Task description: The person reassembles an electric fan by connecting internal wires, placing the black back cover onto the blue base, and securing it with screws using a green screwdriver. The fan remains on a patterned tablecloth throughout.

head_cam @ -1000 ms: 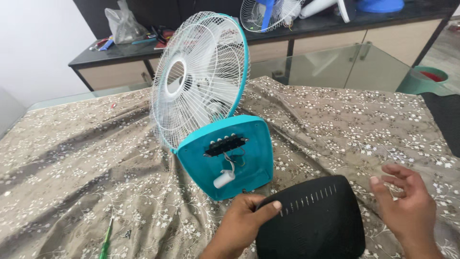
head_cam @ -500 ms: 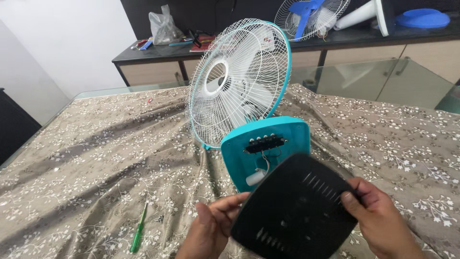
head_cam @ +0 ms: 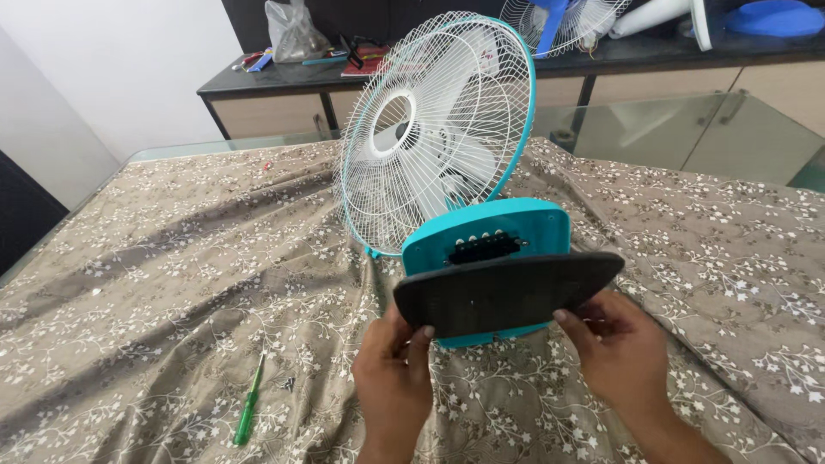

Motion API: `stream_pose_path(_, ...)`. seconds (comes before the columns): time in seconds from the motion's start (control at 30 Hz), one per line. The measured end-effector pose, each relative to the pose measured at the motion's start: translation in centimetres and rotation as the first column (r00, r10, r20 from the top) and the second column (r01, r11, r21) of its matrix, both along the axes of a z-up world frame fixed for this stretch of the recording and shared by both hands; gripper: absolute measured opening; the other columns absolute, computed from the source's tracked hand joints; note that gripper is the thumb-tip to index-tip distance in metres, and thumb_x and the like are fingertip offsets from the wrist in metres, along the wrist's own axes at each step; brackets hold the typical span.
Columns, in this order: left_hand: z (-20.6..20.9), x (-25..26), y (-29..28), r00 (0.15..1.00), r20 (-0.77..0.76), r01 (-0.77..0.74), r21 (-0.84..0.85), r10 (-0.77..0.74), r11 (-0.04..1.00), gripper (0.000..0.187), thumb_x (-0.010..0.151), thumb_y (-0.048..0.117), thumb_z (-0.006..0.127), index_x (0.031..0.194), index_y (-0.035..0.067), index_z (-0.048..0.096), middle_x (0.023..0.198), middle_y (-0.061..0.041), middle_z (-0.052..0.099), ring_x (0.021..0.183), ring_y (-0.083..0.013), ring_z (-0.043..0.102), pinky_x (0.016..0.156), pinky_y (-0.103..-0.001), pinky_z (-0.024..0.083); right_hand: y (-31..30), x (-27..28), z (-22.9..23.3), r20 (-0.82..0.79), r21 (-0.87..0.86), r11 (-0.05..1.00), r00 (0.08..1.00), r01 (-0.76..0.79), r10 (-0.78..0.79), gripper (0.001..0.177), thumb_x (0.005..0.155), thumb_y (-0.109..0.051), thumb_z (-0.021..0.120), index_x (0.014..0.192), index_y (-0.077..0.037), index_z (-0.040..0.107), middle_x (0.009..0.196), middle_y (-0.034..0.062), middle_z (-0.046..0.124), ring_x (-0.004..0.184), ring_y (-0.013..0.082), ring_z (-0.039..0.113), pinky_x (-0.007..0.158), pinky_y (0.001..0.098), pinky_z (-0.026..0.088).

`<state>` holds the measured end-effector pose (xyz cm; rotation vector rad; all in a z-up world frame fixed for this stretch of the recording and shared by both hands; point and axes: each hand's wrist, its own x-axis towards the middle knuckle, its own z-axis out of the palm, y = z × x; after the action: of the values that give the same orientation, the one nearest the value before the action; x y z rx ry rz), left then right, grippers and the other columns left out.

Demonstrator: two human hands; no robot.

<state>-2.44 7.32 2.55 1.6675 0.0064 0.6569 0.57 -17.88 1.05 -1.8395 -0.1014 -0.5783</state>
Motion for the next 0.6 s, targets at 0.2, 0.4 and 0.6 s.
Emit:
stream_pose_path(0.2,0.5,1.7,0.3,0.99,-0.129,-0.065,-0.031,0.061,0.997,0.02,0.083,0.01,0.081,0.096,0.002,0.069,0.081,-0.006,0.077,0.069,-0.0111,0.073,0.061,-0.024,0.059,0.5,1.5,0.6,-0.08,0.087,0.993,0.994,0.079,-0.072,0.023,0.087,-0.002,0.076,0.109,0.003,0.07,0.094,0.0086,0.077,0.084,0.0118,0.073,0.071,0.0246,0.058)
stream_pose_path(0.4,-1.0,1.9,0.0,0.98,-0.156,-0.11,0.1,0.125,0.989,0.018,0.081,0.015,0.083,0.086,0.003,0.071,0.078,-0.006,0.075,0.066,-0.0126,0.072,0.058,-0.027,0.059,0.5,1.8,-1.0,-0.111,0.064,0.991,0.988,0.118,-0.11,0.022,0.089,-0.004,0.077,0.109,0.003,0.073,0.091,0.0111,0.078,0.078,0.013,0.074,0.066,0.0248,0.058)
stream_pose_path(0.6,-1.9,2.6,-0.1,0.962,-0.245,-0.107,0.08,0.123,0.991,0.022,0.079,0.017,0.086,0.082,0.003,0.069,0.074,-0.006,0.075,0.063,-0.0112,0.068,0.057,-0.027,0.056,0.0,2.3,-2.2,-0.057,0.068,0.987,0.988,0.145,-0.141,0.019,0.089,-0.005,0.078,0.106,0.003,0.074,0.091,0.0116,0.078,0.078,0.0104,0.072,0.068,0.022,0.057)
